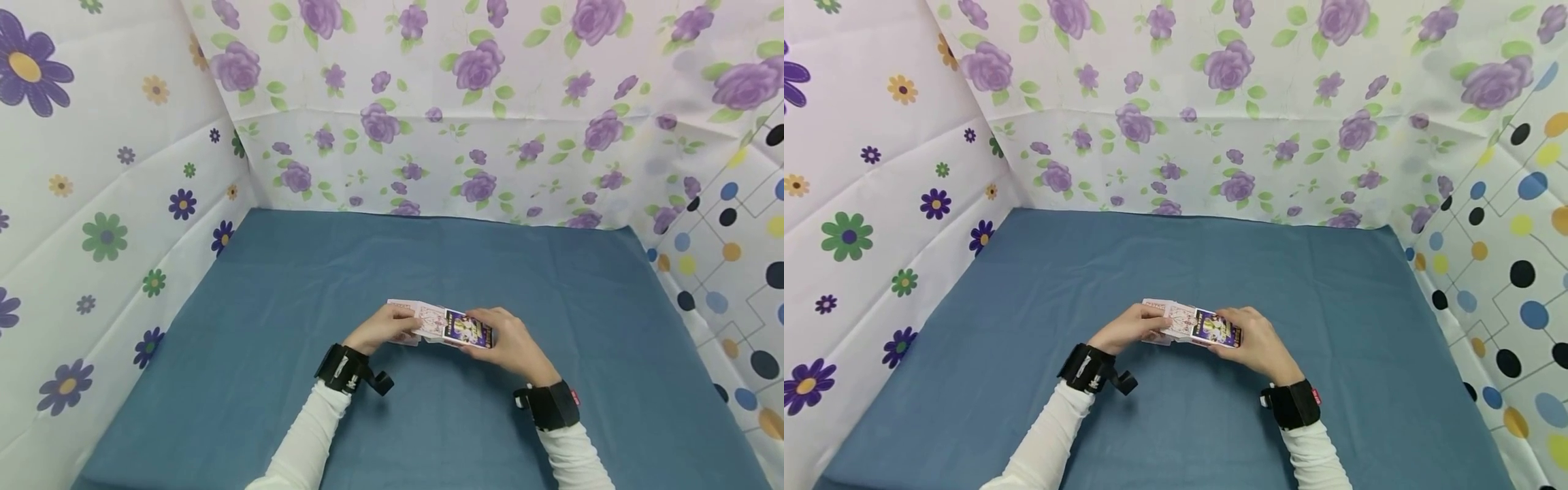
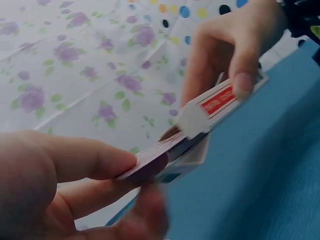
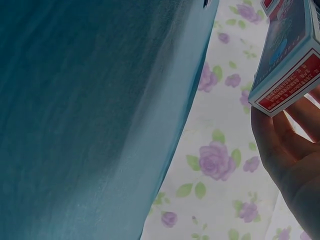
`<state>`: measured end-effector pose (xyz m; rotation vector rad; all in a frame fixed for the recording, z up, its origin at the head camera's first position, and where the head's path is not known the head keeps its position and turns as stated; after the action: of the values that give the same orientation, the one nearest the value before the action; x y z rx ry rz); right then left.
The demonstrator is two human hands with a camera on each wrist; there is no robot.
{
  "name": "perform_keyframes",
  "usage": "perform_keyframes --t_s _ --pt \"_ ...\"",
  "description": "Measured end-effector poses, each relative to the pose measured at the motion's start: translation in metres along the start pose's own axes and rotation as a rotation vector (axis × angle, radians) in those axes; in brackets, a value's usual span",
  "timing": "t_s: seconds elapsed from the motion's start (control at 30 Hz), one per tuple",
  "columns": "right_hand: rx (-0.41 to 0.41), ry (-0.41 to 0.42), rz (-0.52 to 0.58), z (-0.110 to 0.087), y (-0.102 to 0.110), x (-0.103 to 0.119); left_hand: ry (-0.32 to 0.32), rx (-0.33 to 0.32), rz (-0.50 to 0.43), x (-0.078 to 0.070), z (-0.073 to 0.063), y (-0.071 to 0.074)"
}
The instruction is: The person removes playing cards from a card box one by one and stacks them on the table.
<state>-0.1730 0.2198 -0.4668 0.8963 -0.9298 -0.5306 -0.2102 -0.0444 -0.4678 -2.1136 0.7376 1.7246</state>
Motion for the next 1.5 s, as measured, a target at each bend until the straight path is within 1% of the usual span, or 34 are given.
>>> perform_keyframes --t_s 0.07,0.17,0.27,0.3,0.47,0.57,0.7,0.77,0.87,0.97,1.03,1.17,1.27,1.4,1.5 --pt "-0.003 -0.005 0.004 -0.001 0.000 0.000 0.010 0.007 -0.084 0.001 -0.005 0.003" --pt "-0.005 -0.012 0.006 -0.002 0.000 -0.001 0.005 0.022 -0.204 0.001 -0.013 0.007" --pt "-0.002 -0.020 0.008 -0.002 0.000 -0.001 -0.007 0.000 -0.289 -0.001 -0.019 0.009" --pt "-0.001 -0.023 0.010 -0.002 0.000 -0.001 -0.015 -0.010 -0.302 -0.002 -0.021 0.010" --pt "0.000 -0.037 0.016 -0.001 -0.001 -0.002 -0.032 -0.108 -0.293 -0.006 -0.025 0.020" --pt "-0.003 -0.044 0.021 -0.001 -0.001 -0.003 -0.039 -0.172 -0.290 -0.005 -0.024 0.030" --pt "0.001 -0.054 0.029 -0.003 -0.002 -0.003 -0.048 -0.284 -0.259 0.001 -0.021 0.045" --pt "0.005 -0.056 0.025 -0.004 -0.002 -0.004 -0.044 -0.356 -0.227 0.006 -0.018 0.052" --pt "0.008 -0.057 0.025 -0.005 -0.002 -0.005 -0.020 -0.469 -0.166 0.015 -0.009 0.058" --pt "0.008 -0.063 0.027 -0.005 -0.002 -0.005 0.005 -0.539 -0.087 0.023 0.001 0.057" --pt "0.009 -0.065 0.029 -0.005 -0.003 -0.006 0.014 -0.558 -0.018 0.027 0.007 0.054" --pt "0.012 -0.061 0.030 -0.005 -0.004 -0.007 0.013 -0.587 0.199 0.027 0.018 0.046" --pt "0.016 -0.064 0.035 -0.005 -0.004 -0.006 0.020 -0.628 0.359 0.026 0.023 0.041" --pt "0.024 -0.071 0.041 -0.005 -0.003 -0.004 0.020 -0.660 0.482 0.025 0.025 0.037" --pt "0.024 -0.066 0.034 -0.004 -0.003 -0.005 0.011 -0.666 0.535 0.024 0.026 0.035"
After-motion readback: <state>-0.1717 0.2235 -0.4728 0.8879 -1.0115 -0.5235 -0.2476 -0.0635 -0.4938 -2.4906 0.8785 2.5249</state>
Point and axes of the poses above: each hand's wrist, its own z-axis towards the middle knuckle, its own y-axis out of the back of the hand, x = y × z, the point moved 1 cm from there along z, towards the middle knuckle, and after that the axes turned 1 degree about y, right-handed, at the moved point
